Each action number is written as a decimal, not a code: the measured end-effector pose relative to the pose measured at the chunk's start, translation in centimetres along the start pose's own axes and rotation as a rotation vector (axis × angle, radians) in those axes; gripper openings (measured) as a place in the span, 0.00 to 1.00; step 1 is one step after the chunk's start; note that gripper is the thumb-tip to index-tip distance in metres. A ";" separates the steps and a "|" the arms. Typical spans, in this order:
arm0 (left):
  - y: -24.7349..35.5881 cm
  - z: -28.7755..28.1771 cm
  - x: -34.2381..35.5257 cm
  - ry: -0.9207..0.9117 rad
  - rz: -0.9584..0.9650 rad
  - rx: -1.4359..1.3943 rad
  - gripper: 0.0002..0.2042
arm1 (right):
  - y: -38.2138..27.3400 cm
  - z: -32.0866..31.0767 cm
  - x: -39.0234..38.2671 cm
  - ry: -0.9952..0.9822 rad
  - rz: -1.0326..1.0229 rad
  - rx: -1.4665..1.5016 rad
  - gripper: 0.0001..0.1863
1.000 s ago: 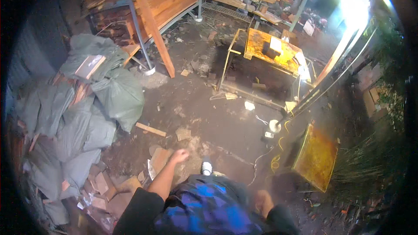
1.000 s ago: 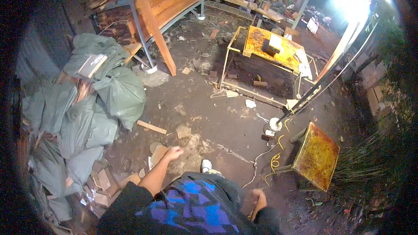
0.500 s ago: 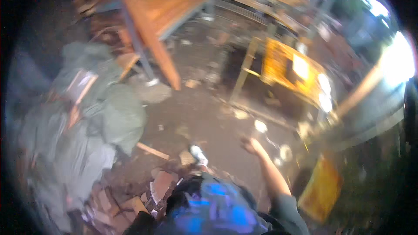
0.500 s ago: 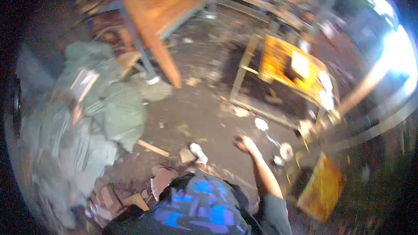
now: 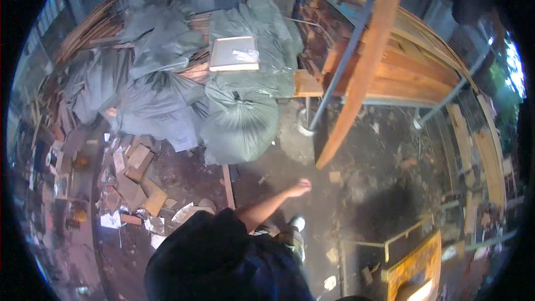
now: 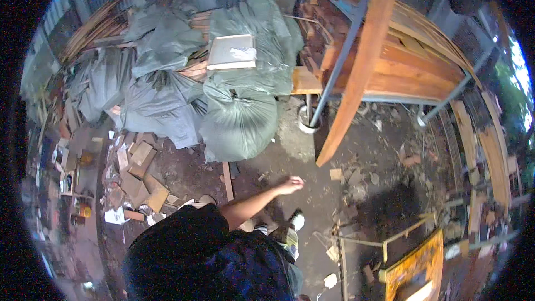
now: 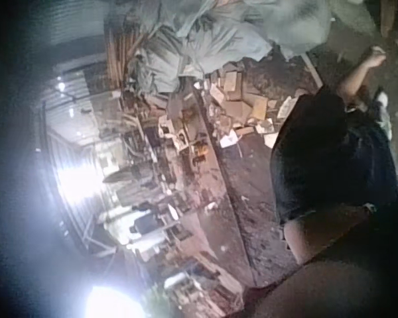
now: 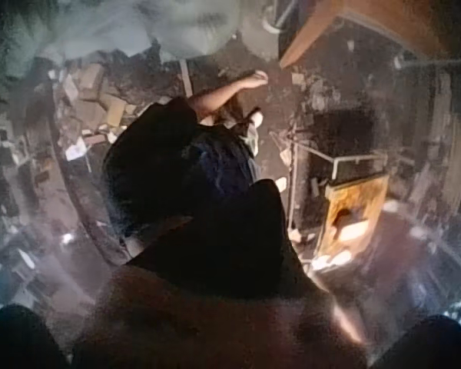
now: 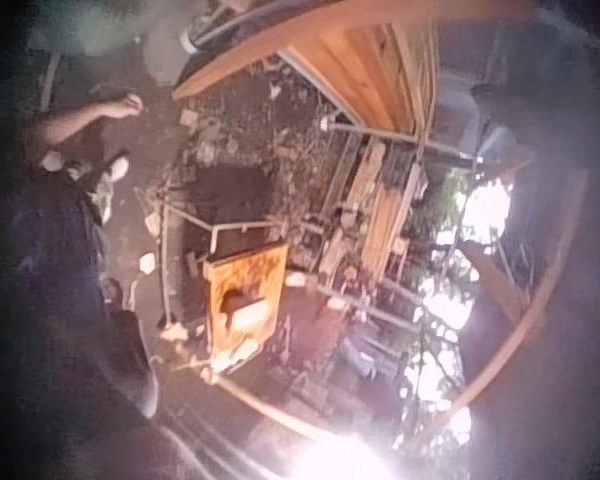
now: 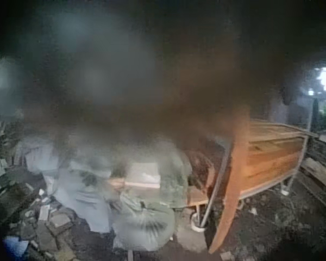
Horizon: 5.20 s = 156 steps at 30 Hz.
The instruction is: Clean a wood panel with a cloth, then apply a finish using a spray gun, and place it on a drying rack.
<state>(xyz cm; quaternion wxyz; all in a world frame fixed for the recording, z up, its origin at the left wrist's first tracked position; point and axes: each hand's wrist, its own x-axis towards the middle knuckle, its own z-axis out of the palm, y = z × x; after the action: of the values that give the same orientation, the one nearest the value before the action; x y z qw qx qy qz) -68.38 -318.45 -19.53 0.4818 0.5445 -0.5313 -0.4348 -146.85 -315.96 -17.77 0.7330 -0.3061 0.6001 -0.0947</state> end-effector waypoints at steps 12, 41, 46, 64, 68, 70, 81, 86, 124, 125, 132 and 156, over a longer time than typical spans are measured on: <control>-10.8 -14.5 8.8 -0.174 -0.255 0.735 0.15 | -29.5 27.1 30.4 0.013 -0.008 -0.641 0.22; 0.5 -68.7 41.4 1.570 -0.134 -0.250 0.11 | -77.0 81.1 55.2 -0.444 -0.985 -1.390 0.20; -1.0 -65.2 30.8 1.581 -0.046 -0.448 0.16 | -81.7 101.6 48.8 -0.573 -1.285 -1.163 0.14; 27.5 -18.9 3.1 2.405 0.302 -0.245 0.26 | -51.2 97.9 5.0 -2.377 -1.581 -0.756 0.35; 33.0 -9.8 1.4 2.562 0.289 -0.202 0.15 | -42.6 95.6 -1.6 -2.580 -1.195 -0.514 0.27; 33.7 -5.0 0.8 2.705 0.085 -0.119 0.15 | -37.6 93.5 -5.2 -2.497 -1.401 -0.251 0.24; 35.9 8.5 -2.3 3.232 0.163 -0.104 0.20 | -25.3 79.6 -15.0 -3.125 -1.088 0.105 0.27; 38.2 9.8 -5.0 3.427 0.249 0.076 0.21 | -17.0 78.9 -23.4 -3.122 -0.807 0.429 0.21; 48.0 3.9 -22.4 3.379 0.376 0.457 0.25 | -0.3 103.5 -16.3 -3.057 -1.007 -0.534 0.23; 48.4 3.3 -23.1 3.410 0.456 0.378 0.25 | -0.8 102.8 -15.3 -3.064 -0.392 -0.910 0.20; 42.7 3.8 -27.6 3.358 0.732 0.330 0.21 | -15.0 91.2 -23.0 -3.410 -0.621 -0.192 0.29; 46.0 4.7 -19.1 3.473 0.283 0.323 0.22 | 0.7 98.1 -27.5 -2.852 -0.876 -0.112 0.15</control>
<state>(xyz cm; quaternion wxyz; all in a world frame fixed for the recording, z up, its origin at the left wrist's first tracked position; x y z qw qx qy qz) -81.43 -298.35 24.39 -0.4182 -0.3291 -0.4825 -0.6957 -62.20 -268.59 13.45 0.5894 -0.3170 -0.7373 0.0924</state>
